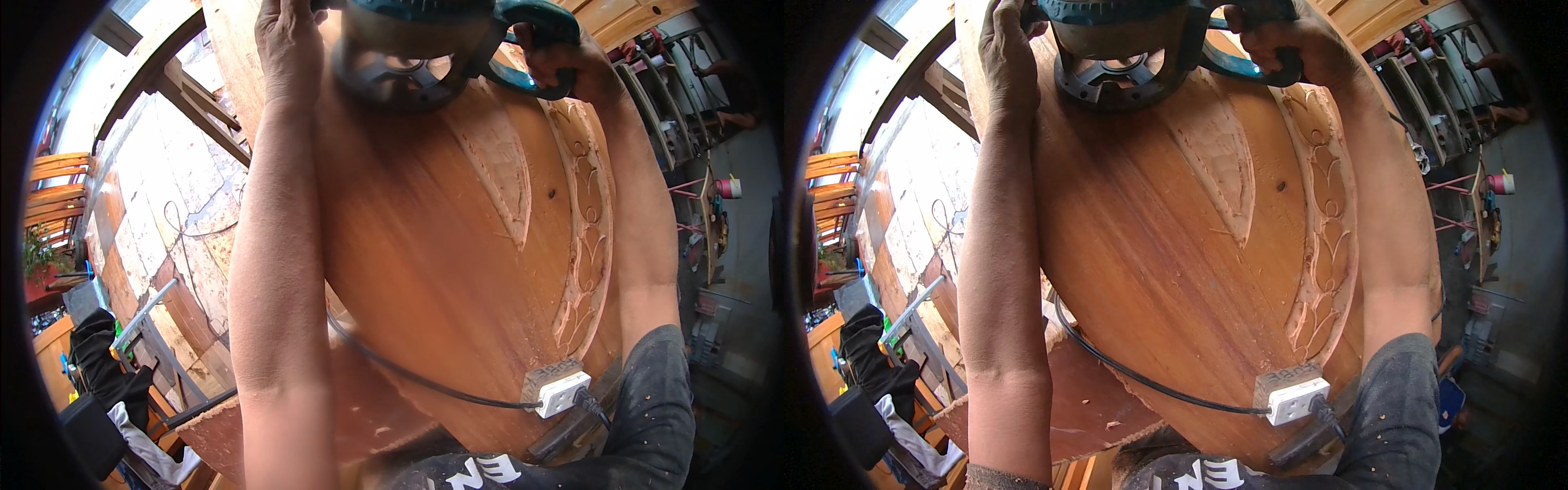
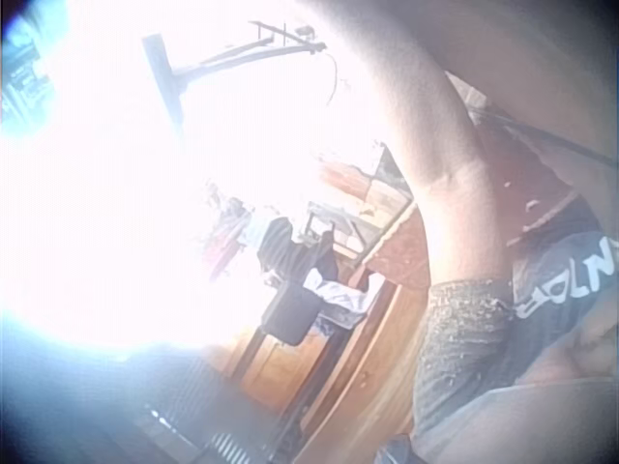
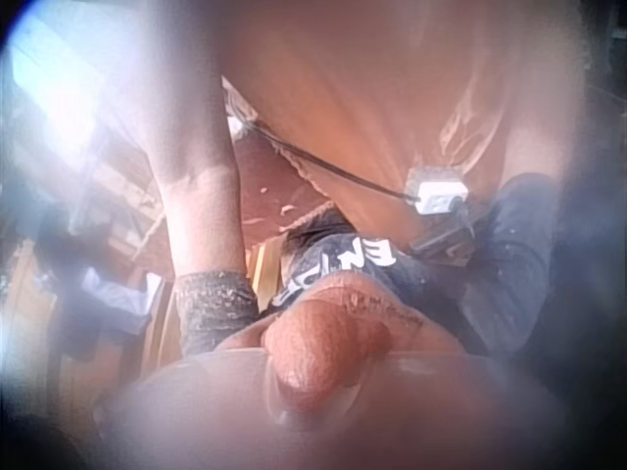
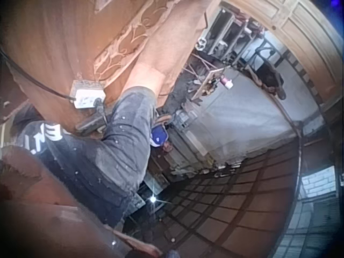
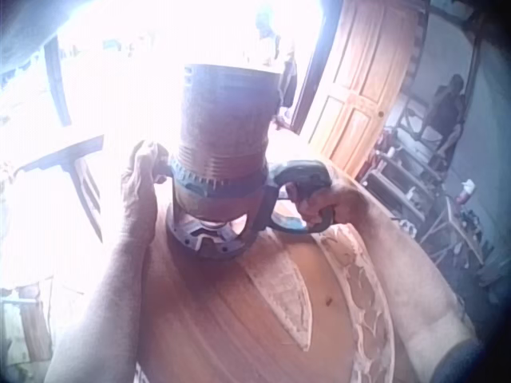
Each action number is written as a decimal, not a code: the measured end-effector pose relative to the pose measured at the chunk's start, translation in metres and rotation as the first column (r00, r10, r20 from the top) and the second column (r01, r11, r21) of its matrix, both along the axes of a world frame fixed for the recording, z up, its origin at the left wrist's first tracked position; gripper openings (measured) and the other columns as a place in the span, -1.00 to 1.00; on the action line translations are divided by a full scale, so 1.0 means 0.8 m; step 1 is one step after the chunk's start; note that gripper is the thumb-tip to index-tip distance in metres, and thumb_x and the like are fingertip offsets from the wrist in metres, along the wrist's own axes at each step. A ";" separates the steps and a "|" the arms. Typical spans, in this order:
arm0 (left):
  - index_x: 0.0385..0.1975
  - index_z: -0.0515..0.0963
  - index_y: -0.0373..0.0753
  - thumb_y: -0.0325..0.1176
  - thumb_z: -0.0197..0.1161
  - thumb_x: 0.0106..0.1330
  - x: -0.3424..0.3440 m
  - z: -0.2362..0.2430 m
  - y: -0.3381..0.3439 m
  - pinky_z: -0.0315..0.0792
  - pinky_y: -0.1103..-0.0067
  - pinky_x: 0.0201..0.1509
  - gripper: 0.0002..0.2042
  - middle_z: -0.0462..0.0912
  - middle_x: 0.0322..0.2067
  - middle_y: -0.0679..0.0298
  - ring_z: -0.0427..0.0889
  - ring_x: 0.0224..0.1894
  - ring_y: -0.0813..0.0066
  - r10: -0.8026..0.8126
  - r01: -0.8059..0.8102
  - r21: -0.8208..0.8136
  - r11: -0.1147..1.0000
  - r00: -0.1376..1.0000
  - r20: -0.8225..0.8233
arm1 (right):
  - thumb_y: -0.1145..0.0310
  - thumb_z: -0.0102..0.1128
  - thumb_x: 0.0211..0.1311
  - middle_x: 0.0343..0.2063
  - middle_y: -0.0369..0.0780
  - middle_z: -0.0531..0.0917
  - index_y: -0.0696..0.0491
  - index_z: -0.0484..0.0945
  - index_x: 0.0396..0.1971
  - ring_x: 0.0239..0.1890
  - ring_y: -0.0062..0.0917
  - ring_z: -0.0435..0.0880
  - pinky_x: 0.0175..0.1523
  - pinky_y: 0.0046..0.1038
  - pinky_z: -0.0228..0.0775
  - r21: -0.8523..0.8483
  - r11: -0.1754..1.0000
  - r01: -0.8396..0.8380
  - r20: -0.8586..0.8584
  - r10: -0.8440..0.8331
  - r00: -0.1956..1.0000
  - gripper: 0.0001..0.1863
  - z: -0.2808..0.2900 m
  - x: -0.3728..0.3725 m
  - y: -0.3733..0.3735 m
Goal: The person uses a handheld router to carve decorative floral patterns into a large wooden panel, following traced lines while holding the tool with both hands.
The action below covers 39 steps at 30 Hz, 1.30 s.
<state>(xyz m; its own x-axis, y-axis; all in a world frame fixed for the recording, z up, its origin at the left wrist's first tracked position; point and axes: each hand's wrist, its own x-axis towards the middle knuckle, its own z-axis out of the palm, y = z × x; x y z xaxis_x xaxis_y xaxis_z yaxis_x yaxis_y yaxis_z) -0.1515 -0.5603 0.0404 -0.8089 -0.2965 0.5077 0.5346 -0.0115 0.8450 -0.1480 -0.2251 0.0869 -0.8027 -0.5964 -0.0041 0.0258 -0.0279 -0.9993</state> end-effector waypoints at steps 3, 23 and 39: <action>-0.16 0.61 -0.19 -0.11 0.03 0.55 0.000 0.001 0.003 0.37 0.58 -0.19 -0.70 0.57 -0.35 0.42 0.49 -0.31 0.63 0.025 -0.025 0.008 1.000 1.000 0.001 | 0.62 0.33 -0.08 -0.54 -0.17 0.58 0.27 0.56 -0.01 -0.60 -0.50 0.55 -0.47 -0.46 0.40 0.002 1.000 0.006 -0.001 -0.006 1.000 -0.50 0.001 -0.002 0.000; -0.09 0.62 -0.21 -0.06 0.06 0.53 -0.009 0.004 0.003 0.42 0.54 -0.14 -0.66 0.62 -0.30 0.38 0.57 -0.27 0.59 0.072 -0.072 -0.008 0.997 0.997 0.002 | 0.56 0.33 -0.06 -0.55 -0.22 0.56 0.23 0.57 0.00 -0.61 -0.54 0.52 -0.47 -0.49 0.37 0.044 0.999 -0.005 -0.038 0.006 0.999 -0.51 -0.001 -0.015 -0.001; -0.12 0.62 -0.20 -0.06 0.03 0.55 -0.016 0.004 -0.008 0.43 0.53 -0.12 -0.65 0.62 -0.30 0.37 0.58 -0.26 0.57 0.023 -0.022 -0.043 0.999 1.000 0.016 | 0.41 0.34 0.01 -0.61 -0.32 0.50 0.18 0.57 -0.06 -0.65 -0.65 0.45 -0.48 -0.56 0.29 0.124 0.992 0.002 -0.086 0.009 0.996 -0.57 -0.003 -0.024 -0.006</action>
